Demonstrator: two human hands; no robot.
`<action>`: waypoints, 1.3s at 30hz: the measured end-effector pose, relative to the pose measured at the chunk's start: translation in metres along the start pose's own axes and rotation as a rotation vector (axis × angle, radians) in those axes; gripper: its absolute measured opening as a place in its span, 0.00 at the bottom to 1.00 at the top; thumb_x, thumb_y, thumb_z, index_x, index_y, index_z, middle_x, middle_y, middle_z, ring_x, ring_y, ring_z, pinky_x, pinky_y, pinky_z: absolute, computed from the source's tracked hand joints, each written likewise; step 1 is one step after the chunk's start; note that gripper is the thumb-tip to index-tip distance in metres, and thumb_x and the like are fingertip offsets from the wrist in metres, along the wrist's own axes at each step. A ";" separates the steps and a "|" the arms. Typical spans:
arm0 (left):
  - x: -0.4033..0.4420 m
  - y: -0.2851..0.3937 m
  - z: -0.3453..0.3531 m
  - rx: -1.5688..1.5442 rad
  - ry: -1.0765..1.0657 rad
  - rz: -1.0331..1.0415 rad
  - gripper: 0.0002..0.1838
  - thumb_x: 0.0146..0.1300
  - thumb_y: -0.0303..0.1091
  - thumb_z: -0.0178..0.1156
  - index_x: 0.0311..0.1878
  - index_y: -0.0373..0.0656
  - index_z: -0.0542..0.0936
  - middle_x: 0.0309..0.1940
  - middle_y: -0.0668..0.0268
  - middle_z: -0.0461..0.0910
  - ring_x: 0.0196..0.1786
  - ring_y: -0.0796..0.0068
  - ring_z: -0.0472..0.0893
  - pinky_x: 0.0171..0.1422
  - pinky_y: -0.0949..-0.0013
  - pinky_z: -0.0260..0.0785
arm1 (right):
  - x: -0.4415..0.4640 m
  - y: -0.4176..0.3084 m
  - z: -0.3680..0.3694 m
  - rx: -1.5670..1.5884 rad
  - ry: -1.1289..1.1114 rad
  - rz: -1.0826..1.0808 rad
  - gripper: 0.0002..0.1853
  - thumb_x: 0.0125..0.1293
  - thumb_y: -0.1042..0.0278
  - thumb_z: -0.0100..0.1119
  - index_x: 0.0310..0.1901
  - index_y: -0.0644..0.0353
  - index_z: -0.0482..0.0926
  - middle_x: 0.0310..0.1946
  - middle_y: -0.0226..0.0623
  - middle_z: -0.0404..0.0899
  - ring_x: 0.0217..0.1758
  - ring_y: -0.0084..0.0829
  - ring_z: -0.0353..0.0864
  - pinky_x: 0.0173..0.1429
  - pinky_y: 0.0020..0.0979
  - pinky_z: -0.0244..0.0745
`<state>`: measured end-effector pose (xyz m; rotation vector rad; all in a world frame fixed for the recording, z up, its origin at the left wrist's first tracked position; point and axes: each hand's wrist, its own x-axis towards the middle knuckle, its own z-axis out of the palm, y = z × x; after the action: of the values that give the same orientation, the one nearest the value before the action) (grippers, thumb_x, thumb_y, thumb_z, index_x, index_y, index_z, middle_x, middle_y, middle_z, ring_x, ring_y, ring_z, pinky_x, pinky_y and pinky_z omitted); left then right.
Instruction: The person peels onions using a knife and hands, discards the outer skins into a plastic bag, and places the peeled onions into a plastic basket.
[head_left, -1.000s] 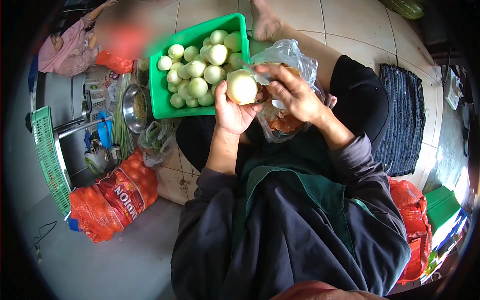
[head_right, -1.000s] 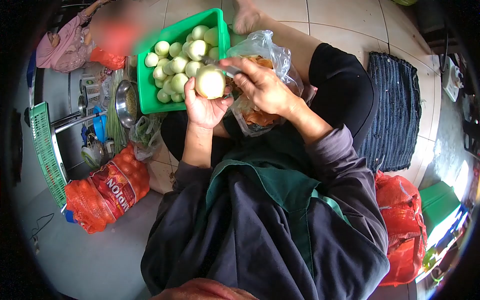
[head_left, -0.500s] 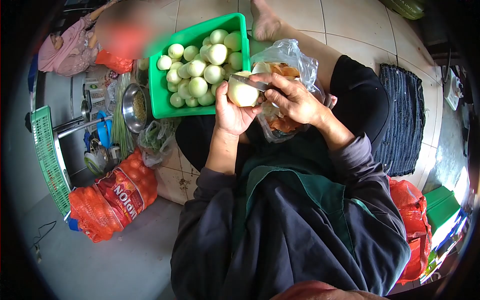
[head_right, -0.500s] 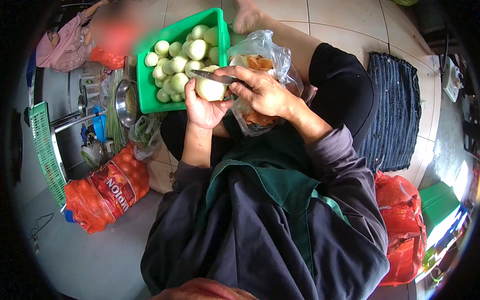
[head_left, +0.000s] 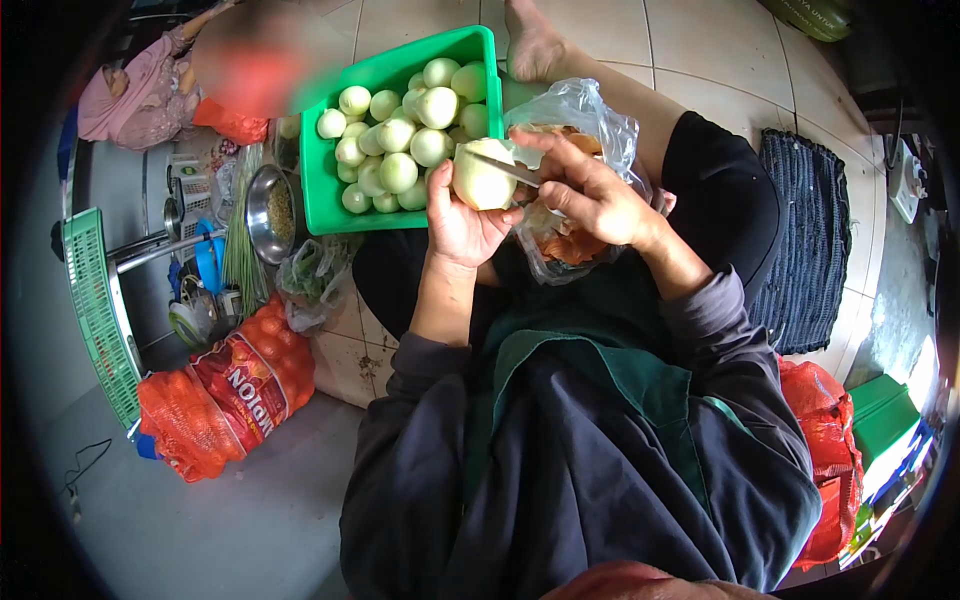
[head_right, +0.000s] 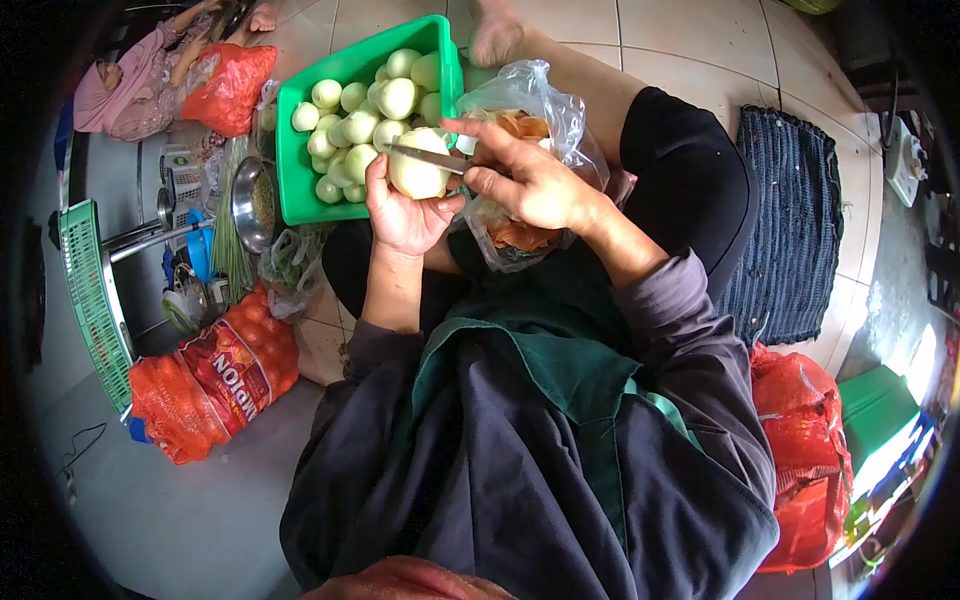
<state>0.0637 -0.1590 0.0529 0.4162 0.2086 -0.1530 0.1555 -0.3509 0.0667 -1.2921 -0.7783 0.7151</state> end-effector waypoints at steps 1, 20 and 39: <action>0.001 -0.001 0.003 0.003 -0.007 -0.011 0.32 0.67 0.60 0.42 0.62 0.45 0.69 0.51 0.57 0.77 0.49 0.62 0.78 0.37 0.66 0.71 | 0.001 0.001 0.003 -0.049 -0.012 -0.031 0.25 0.71 0.69 0.50 0.68 0.56 0.62 0.44 0.40 0.79 0.48 0.31 0.79 0.55 0.33 0.72; -0.003 0.004 0.007 -0.053 0.028 -0.045 0.33 0.66 0.62 0.43 0.57 0.42 0.72 0.47 0.48 0.77 0.38 0.59 0.77 0.31 0.67 0.69 | 0.006 0.009 -0.006 0.016 0.209 0.029 0.18 0.75 0.65 0.47 0.63 0.58 0.68 0.45 0.32 0.76 0.45 0.22 0.73 0.52 0.27 0.70; -0.003 0.001 0.005 0.087 -0.211 0.002 0.49 0.55 0.65 0.57 0.72 0.44 0.54 0.41 0.54 0.74 0.31 0.69 0.73 0.32 0.70 0.66 | 0.003 0.002 0.000 0.454 -0.048 0.248 0.22 0.74 0.64 0.43 0.65 0.62 0.64 0.25 0.27 0.71 0.18 0.13 0.63 0.21 0.16 0.59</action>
<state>0.0615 -0.1598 0.0583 0.4837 -0.0058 -0.2034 0.1569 -0.3483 0.0647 -0.9655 -0.4586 1.0580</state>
